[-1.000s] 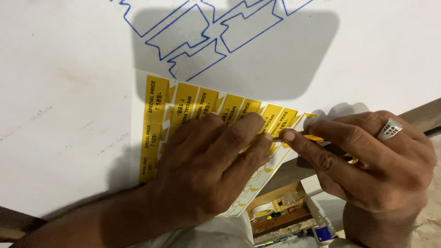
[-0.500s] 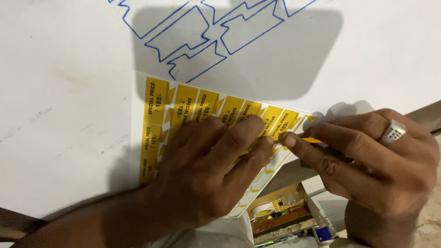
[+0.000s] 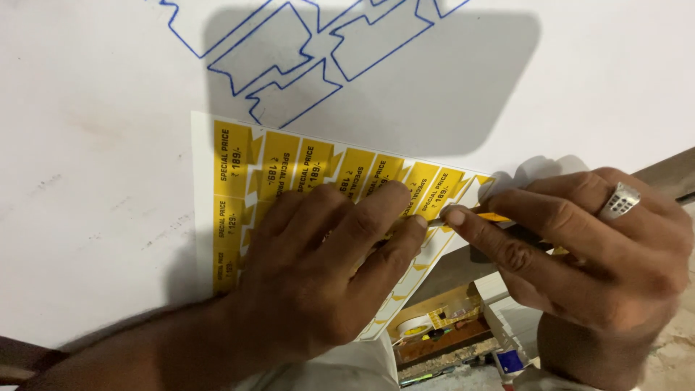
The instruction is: Using a utility knife to carefully cut and separate individual price labels from a larger printed sheet.
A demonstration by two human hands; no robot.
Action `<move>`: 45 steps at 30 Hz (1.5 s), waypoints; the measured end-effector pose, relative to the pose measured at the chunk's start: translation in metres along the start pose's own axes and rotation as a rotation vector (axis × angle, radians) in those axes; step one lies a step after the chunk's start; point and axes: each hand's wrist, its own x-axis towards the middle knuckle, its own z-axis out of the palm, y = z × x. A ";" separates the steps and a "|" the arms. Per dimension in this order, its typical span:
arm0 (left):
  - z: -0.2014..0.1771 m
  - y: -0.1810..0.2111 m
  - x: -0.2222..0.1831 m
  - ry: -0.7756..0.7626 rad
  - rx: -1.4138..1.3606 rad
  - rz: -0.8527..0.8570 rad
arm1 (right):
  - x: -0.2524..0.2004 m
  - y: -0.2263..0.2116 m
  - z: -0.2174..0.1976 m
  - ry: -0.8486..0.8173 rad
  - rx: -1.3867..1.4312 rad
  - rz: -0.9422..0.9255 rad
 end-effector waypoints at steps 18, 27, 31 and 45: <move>0.002 -0.003 -0.002 0.038 0.094 0.135 | -0.038 0.007 0.018 0.110 -0.030 -0.106; 0.006 -0.001 0.005 -0.004 -0.027 0.091 | -0.025 -0.022 0.007 0.056 -0.047 0.195; 0.010 0.005 0.005 -0.003 -0.003 0.052 | -0.029 -0.024 0.010 0.032 -0.007 0.263; 0.022 0.013 0.015 -0.001 -0.033 0.084 | -0.044 -0.018 0.010 0.052 -0.026 0.278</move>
